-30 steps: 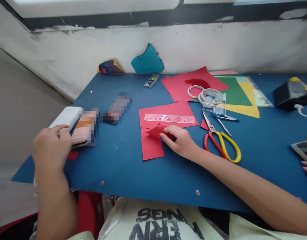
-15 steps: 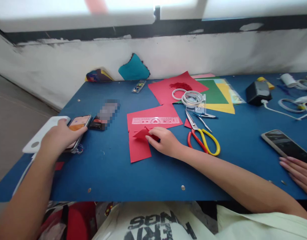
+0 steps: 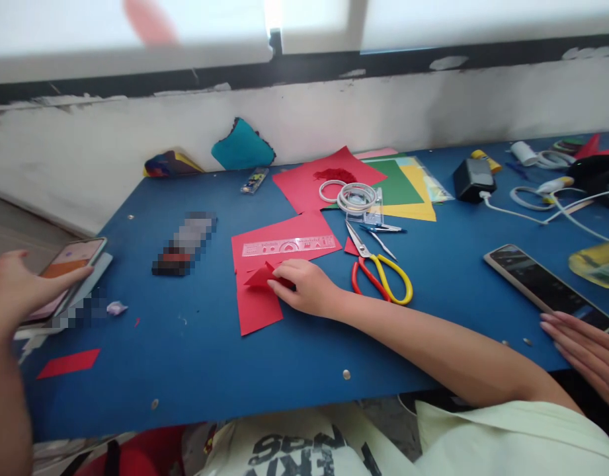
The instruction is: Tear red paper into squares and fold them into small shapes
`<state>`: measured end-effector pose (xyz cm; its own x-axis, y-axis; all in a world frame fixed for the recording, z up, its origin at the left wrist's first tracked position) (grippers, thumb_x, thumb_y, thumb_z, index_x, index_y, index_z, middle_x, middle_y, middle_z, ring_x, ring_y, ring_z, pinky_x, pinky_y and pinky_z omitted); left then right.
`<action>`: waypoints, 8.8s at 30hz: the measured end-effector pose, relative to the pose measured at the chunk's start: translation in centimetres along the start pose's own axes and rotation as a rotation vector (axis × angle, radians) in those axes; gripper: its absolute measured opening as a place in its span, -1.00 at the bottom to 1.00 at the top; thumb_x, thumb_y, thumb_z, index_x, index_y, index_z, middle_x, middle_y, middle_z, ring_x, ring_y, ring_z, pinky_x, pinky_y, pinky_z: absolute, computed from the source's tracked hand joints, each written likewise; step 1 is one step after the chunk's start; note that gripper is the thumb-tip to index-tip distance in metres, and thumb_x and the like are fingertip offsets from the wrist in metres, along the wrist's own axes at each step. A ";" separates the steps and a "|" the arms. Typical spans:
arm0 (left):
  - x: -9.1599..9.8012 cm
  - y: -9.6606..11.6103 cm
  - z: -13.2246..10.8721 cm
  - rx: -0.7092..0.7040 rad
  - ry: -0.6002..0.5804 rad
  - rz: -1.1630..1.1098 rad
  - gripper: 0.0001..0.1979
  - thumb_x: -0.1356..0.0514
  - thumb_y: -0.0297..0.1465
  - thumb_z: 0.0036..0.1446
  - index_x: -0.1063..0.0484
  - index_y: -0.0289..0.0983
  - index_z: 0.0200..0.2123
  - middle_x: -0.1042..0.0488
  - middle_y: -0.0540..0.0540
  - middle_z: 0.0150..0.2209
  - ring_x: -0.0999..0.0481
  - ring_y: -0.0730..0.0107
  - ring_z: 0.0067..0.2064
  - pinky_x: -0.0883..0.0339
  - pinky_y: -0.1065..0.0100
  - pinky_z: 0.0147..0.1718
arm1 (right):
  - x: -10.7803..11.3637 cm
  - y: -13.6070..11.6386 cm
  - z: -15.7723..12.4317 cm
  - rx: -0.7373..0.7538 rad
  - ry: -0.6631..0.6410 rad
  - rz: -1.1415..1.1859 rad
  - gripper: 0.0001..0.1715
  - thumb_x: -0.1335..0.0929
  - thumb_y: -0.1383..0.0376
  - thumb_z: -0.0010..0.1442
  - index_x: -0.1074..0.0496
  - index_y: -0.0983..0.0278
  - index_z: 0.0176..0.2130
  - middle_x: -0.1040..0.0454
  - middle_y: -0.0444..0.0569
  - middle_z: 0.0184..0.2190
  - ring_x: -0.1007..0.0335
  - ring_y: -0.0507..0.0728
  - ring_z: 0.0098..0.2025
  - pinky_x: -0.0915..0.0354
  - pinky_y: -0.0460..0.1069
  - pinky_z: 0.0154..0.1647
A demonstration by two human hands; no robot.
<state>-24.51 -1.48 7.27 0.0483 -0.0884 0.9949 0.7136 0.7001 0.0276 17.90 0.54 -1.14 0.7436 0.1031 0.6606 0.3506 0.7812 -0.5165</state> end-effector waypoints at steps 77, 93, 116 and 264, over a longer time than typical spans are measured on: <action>-5.8 16.6 -16.9 -0.409 -1.001 -1.536 -0.59 -0.34 -0.25 -0.04 -0.47 -0.30 -0.12 -0.57 -0.15 -0.15 -0.56 0.21 -0.18 -0.40 0.32 -0.21 | 1.4 -0.7 -0.4 0.270 0.061 -0.570 -0.82 -0.30 0.35 0.24 -0.40 0.07 -0.19 -0.48 -0.12 -0.02 -0.35 0.15 0.03 -0.01 0.21 0.13; -4.3 16.1 -18.4 -0.323 -1.133 -1.615 -0.61 -0.32 -0.20 -0.04 -0.52 -0.34 -0.18 -0.58 -0.22 -0.16 -0.57 0.09 -0.14 -0.47 0.18 -0.18 | 1.5 -3.4 0.7 -0.201 0.138 0.113 -0.97 -0.32 0.32 0.21 -0.37 0.23 -0.28 -0.36 0.09 0.01 -0.30 0.16 0.10 -0.29 0.11 0.07; -4.9 16.0 -18.5 -0.570 -1.065 -1.301 -0.64 -0.33 -0.22 -0.05 -0.51 -0.27 -0.18 -0.62 -0.13 -0.26 -0.62 0.19 -0.32 -0.51 0.25 -0.26 | 1.5 -2.1 0.7 -0.496 0.046 0.304 -0.89 -0.40 0.24 0.13 -0.44 0.25 -0.37 -0.51 -0.13 -0.42 -0.42 0.03 -0.36 -0.33 -0.06 -0.30; -5.0 16.6 -17.8 -0.841 -1.033 -1.057 -0.83 -0.08 -0.35 0.07 -0.36 -0.30 -0.49 -0.46 -0.03 -0.62 -0.45 0.43 -0.62 -0.30 0.45 -0.65 | -1.1 -1.7 0.2 -0.435 0.052 0.429 -0.62 -0.25 0.18 0.27 -0.21 0.22 0.06 -0.34 -0.13 -0.41 -0.28 0.03 -0.39 -0.27 -0.05 -0.35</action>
<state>-0.48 -2.00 0.98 -0.8543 0.4657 0.2309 0.2962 0.0711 0.9525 16.42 -0.76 -0.89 0.8929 0.3137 0.3231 0.2065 0.3524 -0.9128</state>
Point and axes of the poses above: each hand's wrist, its own z-axis towards the middle knuckle, its own x-axis out of the back of the hand, y = z × x, the point moved 1 cm from there along z, towards the middle knuckle
